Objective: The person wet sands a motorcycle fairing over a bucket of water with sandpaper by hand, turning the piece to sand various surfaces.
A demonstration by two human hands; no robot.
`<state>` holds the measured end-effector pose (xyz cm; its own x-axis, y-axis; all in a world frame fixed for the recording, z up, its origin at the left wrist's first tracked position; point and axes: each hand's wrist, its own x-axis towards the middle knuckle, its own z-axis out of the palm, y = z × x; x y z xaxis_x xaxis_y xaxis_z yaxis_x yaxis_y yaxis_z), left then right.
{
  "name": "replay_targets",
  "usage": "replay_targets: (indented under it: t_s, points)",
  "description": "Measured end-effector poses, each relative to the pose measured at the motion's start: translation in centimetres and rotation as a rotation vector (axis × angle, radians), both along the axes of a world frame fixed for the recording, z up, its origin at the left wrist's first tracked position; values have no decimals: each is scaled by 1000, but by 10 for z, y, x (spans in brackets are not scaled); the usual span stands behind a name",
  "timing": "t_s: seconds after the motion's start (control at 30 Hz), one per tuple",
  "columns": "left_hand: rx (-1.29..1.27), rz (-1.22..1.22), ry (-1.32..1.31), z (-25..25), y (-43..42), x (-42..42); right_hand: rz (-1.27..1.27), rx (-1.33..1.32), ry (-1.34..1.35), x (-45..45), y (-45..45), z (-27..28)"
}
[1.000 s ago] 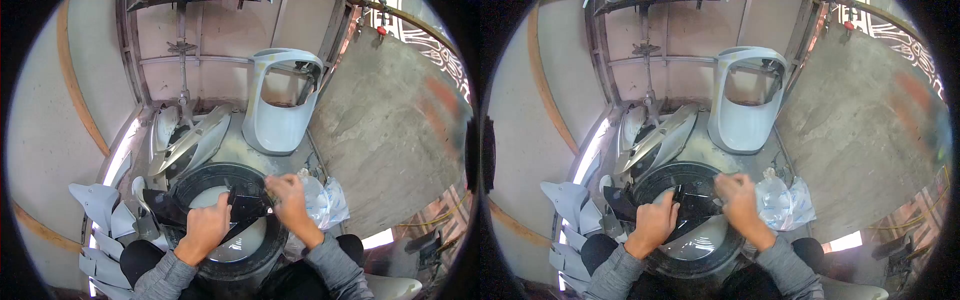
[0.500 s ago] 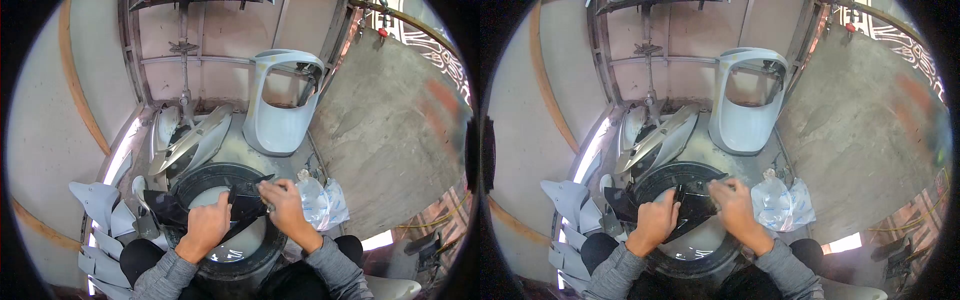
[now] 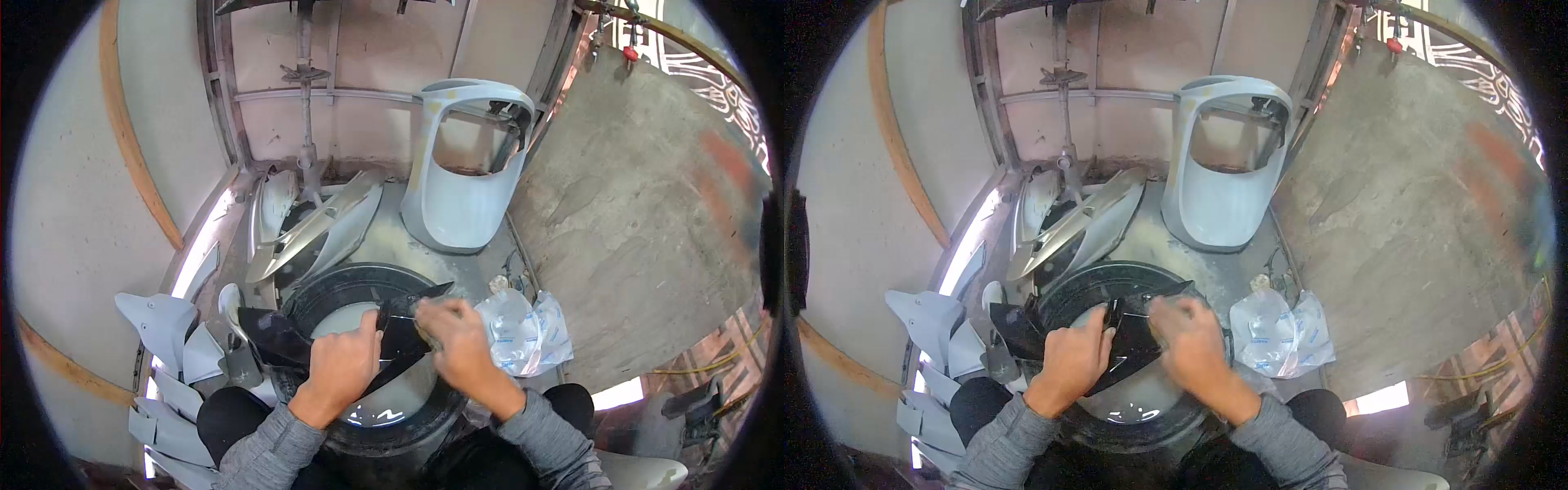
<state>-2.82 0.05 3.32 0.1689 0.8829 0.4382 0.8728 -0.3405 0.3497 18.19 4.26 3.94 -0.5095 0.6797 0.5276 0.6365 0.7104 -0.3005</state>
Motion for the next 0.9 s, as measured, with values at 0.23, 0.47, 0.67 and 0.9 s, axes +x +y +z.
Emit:
replay_targets:
  t_s: [0.23,0.47,0.67,0.9]
  points:
    - [-55,2,42,-2,3,7,-47,52,-18,-16,10,-10]
    - [-69,10,47,-4,2,6,-33,17,-63,-19,16,-8]
    - [-62,13,24,-7,3,6,31,-12,-33,-27,7,-14]
    - [-83,13,27,-2,0,-2,-65,27,-23,3,20,-7]
